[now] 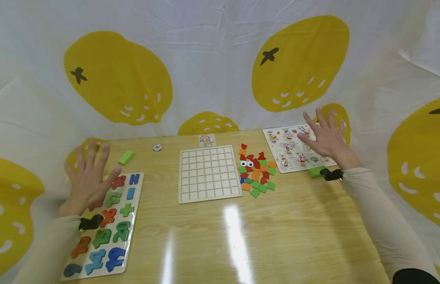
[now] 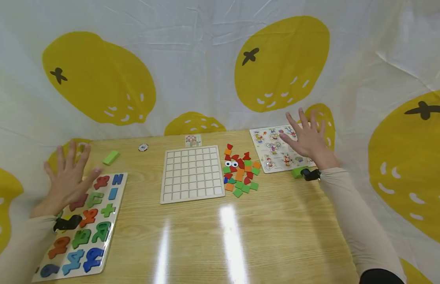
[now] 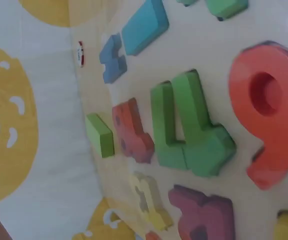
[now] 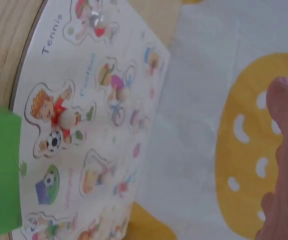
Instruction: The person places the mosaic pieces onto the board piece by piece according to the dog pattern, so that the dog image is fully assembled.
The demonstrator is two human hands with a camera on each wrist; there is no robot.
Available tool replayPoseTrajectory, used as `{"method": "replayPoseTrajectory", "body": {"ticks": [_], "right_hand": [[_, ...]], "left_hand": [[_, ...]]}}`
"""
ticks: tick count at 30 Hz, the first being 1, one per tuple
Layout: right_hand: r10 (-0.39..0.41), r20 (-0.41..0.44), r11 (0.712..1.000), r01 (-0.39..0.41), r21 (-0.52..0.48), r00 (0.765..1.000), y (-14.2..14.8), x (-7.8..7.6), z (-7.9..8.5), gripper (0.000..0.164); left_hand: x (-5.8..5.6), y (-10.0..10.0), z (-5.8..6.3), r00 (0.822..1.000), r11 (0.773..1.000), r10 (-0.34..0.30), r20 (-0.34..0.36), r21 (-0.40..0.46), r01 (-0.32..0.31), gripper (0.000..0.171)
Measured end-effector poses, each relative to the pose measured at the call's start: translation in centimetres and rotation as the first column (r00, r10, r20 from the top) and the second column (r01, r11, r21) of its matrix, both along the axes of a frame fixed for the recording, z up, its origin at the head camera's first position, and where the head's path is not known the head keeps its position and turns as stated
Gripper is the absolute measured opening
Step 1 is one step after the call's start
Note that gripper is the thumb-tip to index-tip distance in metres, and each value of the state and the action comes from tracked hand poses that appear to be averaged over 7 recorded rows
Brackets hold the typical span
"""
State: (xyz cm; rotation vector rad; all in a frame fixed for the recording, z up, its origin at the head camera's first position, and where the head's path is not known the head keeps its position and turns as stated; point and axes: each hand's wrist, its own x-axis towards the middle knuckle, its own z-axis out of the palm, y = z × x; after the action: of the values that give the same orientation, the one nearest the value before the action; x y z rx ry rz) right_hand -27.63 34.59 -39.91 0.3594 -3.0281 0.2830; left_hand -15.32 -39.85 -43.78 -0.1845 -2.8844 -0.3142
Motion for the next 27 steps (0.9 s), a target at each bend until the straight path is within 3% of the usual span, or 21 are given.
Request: {"method": "replayPoseTrajectory", "body": {"ticks": [3, 6, 11, 16, 20, 24, 27], "right_hand": [[0.058, 0.000, 0.998, -0.058, -0.018, 0.998, -1.3, -0.4, -1.2, 0.076], [0.131, 0.001, 0.991, -0.130, -0.038, 0.991, -3.1, -1.1, -2.6, 0.073], [0.258, 0.025, 0.952, -0.249, -0.178, 0.966, -8.2, -3.0, -4.9, 0.057], [0.372, 0.118, 0.889, -0.318, -0.329, 0.921, -14.4, -5.6, -7.0, 0.050], [0.412, 0.197, 0.875, -0.326, -0.357, 0.890, -17.0, -6.5, -8.3, 0.045], [0.367, 0.229, 0.894, -0.275, -0.353, 0.901, -17.4, -7.0, -8.9, 0.030], [0.332, 0.236, 0.897, -0.229, -0.378, 0.913, -17.3, -7.3, -9.1, 0.024]], "left_hand": [[-0.6, 0.7, -0.1, 1.000, 1.000, -0.005, 0.001, -0.012, 0.005, 0.086], [-1.5, 2.1, -0.9, 0.999, 0.999, -0.049, -0.007, -0.002, 0.049, 0.083], [-3.0, 6.5, -3.6, 0.983, 0.983, -0.182, -0.001, 0.030, 0.182, 0.077], [-3.5, 11.6, -6.5, 0.960, 0.962, -0.268, 0.082, 0.074, 0.262, 0.075], [-3.5, 14.5, -8.0, 0.938, 0.947, -0.312, 0.152, 0.126, 0.295, 0.075], [-3.7, 15.9, -8.4, 0.926, 0.940, -0.325, 0.192, 0.172, 0.294, 0.077], [-3.7, 16.1, -8.5, 0.929, 0.945, -0.305, 0.208, 0.184, 0.269, 0.080]]}}
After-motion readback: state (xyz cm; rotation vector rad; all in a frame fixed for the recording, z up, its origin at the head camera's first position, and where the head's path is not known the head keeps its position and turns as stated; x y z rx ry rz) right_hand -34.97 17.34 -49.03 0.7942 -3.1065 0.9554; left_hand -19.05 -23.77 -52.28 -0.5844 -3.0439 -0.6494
